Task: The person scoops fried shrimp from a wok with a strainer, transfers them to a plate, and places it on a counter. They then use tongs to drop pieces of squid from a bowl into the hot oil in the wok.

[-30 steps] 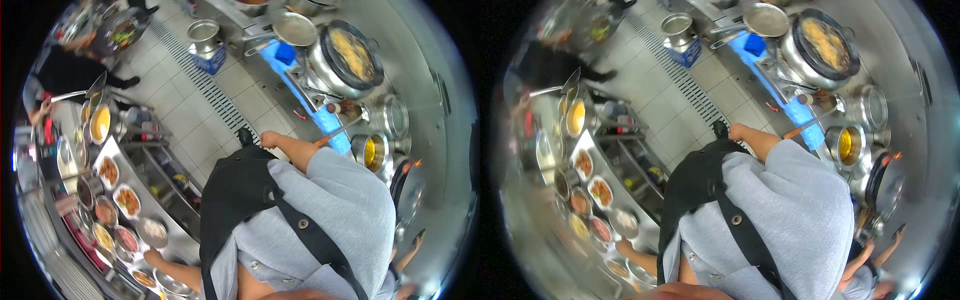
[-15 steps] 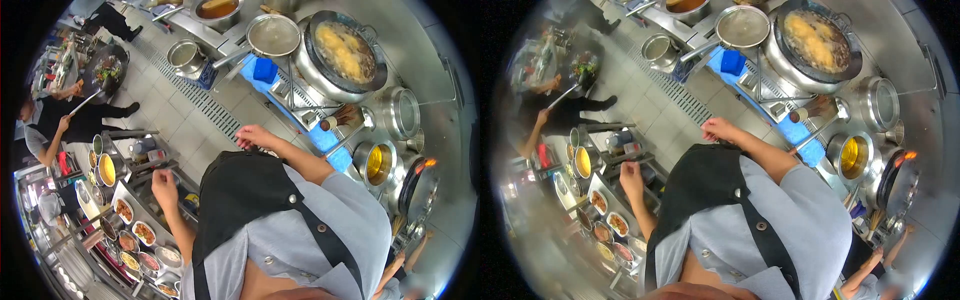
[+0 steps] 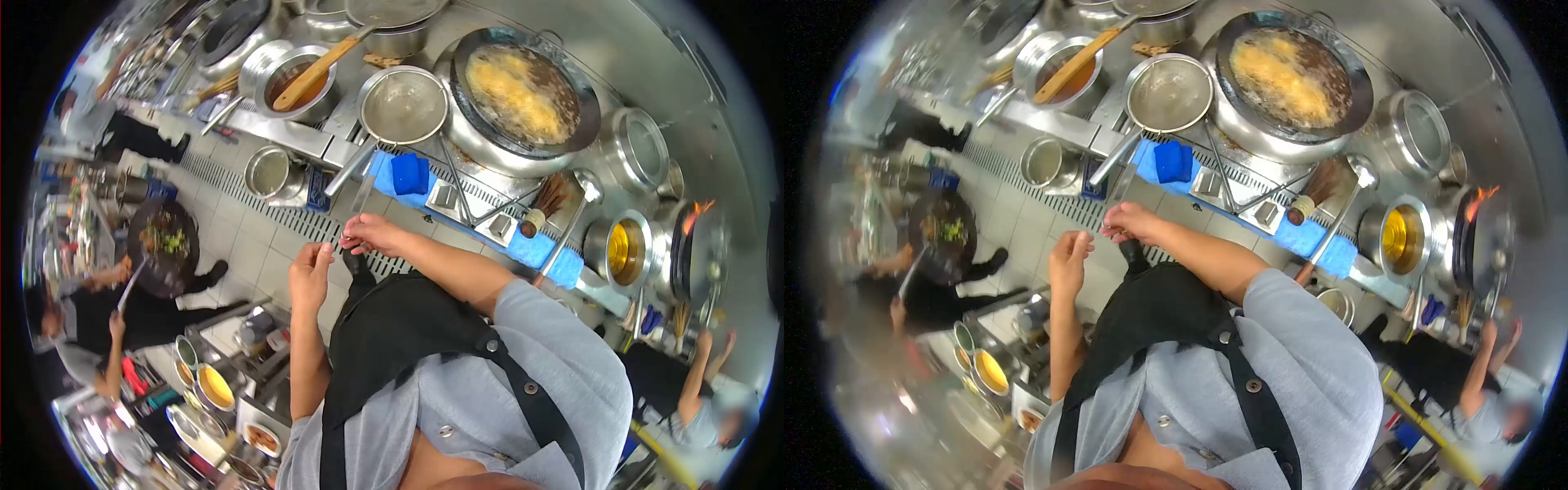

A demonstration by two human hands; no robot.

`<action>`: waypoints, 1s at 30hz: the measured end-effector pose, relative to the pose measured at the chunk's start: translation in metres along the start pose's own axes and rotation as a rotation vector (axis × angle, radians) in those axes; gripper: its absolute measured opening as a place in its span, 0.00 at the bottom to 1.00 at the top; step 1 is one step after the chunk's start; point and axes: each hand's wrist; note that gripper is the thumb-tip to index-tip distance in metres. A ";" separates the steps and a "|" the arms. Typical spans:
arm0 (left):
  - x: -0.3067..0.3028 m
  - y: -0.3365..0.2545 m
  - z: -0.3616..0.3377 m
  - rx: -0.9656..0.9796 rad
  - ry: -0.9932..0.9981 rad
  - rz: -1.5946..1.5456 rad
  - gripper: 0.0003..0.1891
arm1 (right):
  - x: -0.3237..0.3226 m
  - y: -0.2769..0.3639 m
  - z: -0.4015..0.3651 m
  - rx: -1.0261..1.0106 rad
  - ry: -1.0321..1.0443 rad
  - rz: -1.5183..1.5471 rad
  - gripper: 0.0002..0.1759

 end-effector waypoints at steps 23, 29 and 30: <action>-0.035 -0.132 0.382 -0.134 0.977 -0.903 0.25 | 0.143 0.035 -0.134 -0.531 -0.678 0.274 0.16; -0.017 -0.169 0.349 0.021 0.882 -0.657 0.11 | 0.142 0.013 -0.203 -0.747 -0.620 0.304 0.16; -0.008 -0.179 0.344 0.069 0.818 -0.601 0.12 | 0.136 0.010 -0.209 -0.820 -0.648 0.302 0.16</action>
Point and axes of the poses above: each hand's wrist, its own z-axis towards the middle knuckle, its own x-axis out of the palm, y = z × x, and after that the axes turned 6 degrees about z, right-handed
